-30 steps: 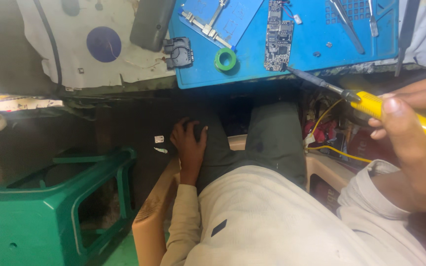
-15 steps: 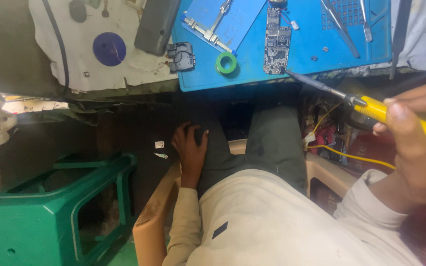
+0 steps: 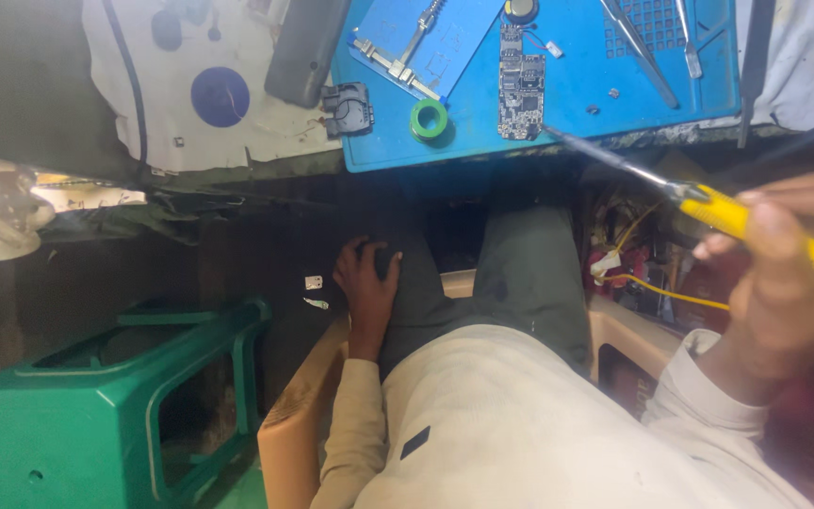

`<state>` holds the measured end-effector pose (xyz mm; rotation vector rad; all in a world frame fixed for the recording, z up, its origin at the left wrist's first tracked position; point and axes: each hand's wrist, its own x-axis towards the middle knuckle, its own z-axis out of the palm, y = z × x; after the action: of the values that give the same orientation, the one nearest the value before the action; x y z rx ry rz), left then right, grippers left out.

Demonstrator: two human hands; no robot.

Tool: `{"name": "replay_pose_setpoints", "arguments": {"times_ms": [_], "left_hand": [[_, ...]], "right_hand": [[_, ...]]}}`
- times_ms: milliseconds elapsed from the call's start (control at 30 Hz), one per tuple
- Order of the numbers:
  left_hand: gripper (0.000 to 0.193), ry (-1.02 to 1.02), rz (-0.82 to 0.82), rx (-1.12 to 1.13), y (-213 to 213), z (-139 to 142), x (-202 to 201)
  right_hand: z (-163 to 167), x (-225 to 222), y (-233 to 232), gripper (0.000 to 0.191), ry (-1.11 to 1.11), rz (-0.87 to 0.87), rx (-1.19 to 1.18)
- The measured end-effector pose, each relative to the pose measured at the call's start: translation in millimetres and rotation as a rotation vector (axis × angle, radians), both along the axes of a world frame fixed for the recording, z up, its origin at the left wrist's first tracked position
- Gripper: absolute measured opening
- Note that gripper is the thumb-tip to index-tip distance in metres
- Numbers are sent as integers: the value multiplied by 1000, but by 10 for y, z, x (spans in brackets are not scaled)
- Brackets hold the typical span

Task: The person sits at a repair bench holding a solder wire spool in one hand and a yellow soldering iron in the other, feeding solder to the tip and tinning it. They then solder components on a circuit board laid on a blue mat, and finally pick up a hot air gun and set it down.

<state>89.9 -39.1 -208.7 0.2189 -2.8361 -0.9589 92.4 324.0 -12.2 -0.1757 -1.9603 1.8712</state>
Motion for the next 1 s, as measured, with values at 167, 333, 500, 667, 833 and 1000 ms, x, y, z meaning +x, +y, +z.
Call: {"name": "replay_pose_setpoints", "arguments": {"times_ms": [167,333,500,667,833,1000], "left_hand": [[33,0,-1,-3,-12,25,-3],[32,-23,-4,3,11,36,-21],[32,-15,12,9,20,60,-18],[30,-26,23,30,38,120,-22],[31,-17,13,16,55,185,-48],[33,-62,-20,10,67,419,-157]], "right_hand": [[-320,127,556,20,-118,-117,-181],[-452,268,570,23,-110,-83,-178],[-352,211,272,25,75,-24,-5],[-440,-37,163,34,215,-92,-65],[-738,-77,44,36,230,-44,-259],[-891,-172,-65,37,236,-24,-557]]}}
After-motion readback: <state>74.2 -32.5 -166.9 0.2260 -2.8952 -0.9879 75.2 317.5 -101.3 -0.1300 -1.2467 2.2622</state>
